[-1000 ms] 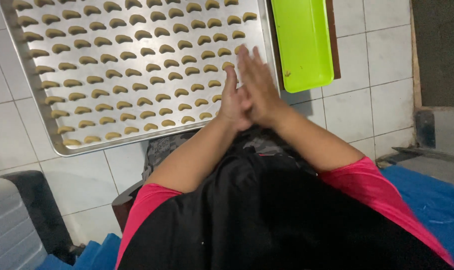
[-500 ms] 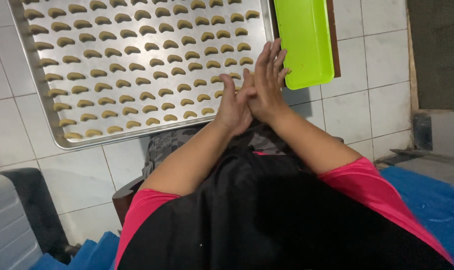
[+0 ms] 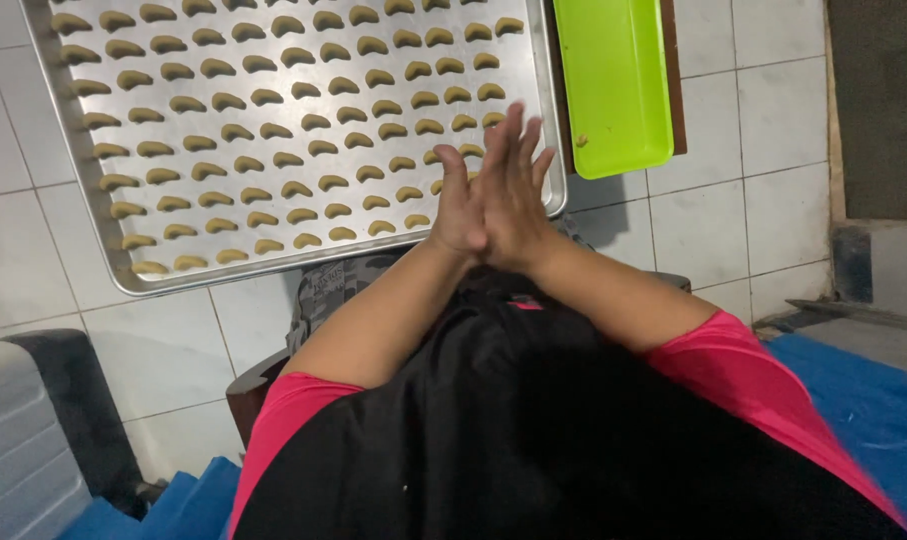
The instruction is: Shaping small pieces of dough into crescents and arranging them on a baking tray
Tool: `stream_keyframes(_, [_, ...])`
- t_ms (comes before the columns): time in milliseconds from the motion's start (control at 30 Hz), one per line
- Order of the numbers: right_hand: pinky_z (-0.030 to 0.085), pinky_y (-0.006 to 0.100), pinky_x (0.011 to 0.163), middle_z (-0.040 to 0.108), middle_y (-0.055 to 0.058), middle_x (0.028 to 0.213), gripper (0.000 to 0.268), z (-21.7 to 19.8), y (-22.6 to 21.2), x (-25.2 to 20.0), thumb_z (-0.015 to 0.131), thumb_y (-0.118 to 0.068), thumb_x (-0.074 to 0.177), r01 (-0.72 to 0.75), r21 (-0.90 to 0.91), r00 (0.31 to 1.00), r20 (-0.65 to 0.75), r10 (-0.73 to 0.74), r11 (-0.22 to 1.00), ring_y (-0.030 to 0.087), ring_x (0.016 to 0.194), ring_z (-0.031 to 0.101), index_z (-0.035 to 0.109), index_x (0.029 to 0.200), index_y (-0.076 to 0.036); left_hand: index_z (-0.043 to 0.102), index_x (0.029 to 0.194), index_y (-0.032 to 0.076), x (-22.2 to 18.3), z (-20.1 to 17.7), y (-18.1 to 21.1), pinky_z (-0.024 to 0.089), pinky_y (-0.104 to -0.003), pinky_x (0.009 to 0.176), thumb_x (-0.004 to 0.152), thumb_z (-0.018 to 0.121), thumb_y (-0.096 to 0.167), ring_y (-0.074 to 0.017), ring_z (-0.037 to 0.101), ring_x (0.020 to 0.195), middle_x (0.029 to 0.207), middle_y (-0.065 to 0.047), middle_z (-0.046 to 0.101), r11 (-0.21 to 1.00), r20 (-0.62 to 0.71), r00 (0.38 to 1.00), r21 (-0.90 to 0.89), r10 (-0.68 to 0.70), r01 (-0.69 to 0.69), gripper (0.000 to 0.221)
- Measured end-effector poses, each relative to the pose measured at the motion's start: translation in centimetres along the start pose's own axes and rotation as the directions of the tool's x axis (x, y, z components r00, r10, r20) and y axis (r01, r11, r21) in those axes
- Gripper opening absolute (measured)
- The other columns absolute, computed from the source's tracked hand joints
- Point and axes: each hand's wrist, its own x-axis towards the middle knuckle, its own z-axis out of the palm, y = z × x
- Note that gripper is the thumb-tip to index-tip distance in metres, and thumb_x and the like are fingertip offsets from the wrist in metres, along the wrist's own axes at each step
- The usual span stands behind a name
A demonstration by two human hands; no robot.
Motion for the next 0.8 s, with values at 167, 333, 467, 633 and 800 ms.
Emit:
stream_keyframes(167, [-0.018,0.071,0.125,-0.033,0.02,0.168,0.119,1.2,0.4,-0.9,-0.011,-0.089,0.078,0.041,-0.03,0.999,0.036,-0.039,0.999,0.045,0.158,-0.028,-0.024,0.164,-0.007,0.026,0.16,0.018,1.1,2.4,1.4,0.019,-0.043,0.127,0.089,0.019,0.084,-0.0229,0.028,0.152,0.162,-0.002,0.033,0.918,-0.448,0.832,-0.36,-0.327,0.167,0.097])
stream_keyframes(333, [-0.016,0.085,0.104,-0.034,0.027,0.164,0.133,0.9,0.4,-1.3,0.002,-0.1,0.076,0.123,-0.014,0.975,0.188,-0.118,0.992,0.059,0.146,-0.031,-0.022,0.165,-0.004,0.058,0.142,0.01,0.8,2.0,2.0,0.051,-0.04,0.112,0.089,0.024,0.093,-0.036,0.065,0.122,0.132,-0.013,0.068,0.852,-0.461,0.757,-0.468,-0.462,0.235,0.104])
stream_keyframes(467, [-0.004,0.089,0.107,-0.019,0.023,0.171,0.132,-2.0,0.7,0.5,-0.002,-0.1,0.071,-0.004,0.182,0.975,0.22,-0.036,0.983,0.059,0.152,-0.015,-0.017,0.167,-0.01,0.045,0.151,0.014,0.1,-1.2,0.3,0.061,-0.045,0.09,0.079,0.029,0.1,-0.033,0.068,0.117,0.142,-0.011,0.06,0.812,-0.317,0.837,-0.537,-0.445,0.228,0.113])
stream_keyframes(633, [0.059,0.041,0.079,0.078,0.016,0.102,0.063,-3.9,1.1,-1.1,0.076,-0.05,0.095,0.295,0.308,0.951,-0.185,-0.247,0.905,0.034,0.093,0.076,0.069,0.132,0.0,0.048,0.149,0.015,-0.4,-3.0,-0.3,0.064,-0.039,0.071,0.078,0.032,0.099,-0.0201,0.07,0.098,0.127,0.001,0.066,0.747,-0.227,0.865,-0.627,-0.446,0.221,0.112])
stream_keyframes(800, [0.058,0.034,0.08,0.073,0.005,0.105,0.028,-2.4,1.0,-2.6,0.089,-0.02,0.084,0.296,0.327,0.953,-0.163,-0.255,0.897,0.026,0.09,0.073,0.082,0.109,-0.011,0.015,0.168,0.024,0.6,0.2,0.8,0.021,-0.048,0.129,0.088,0.022,0.089,-0.0257,0.016,0.158,0.173,-0.004,0.014,0.823,-0.489,0.728,-0.538,-0.48,0.181,0.103])
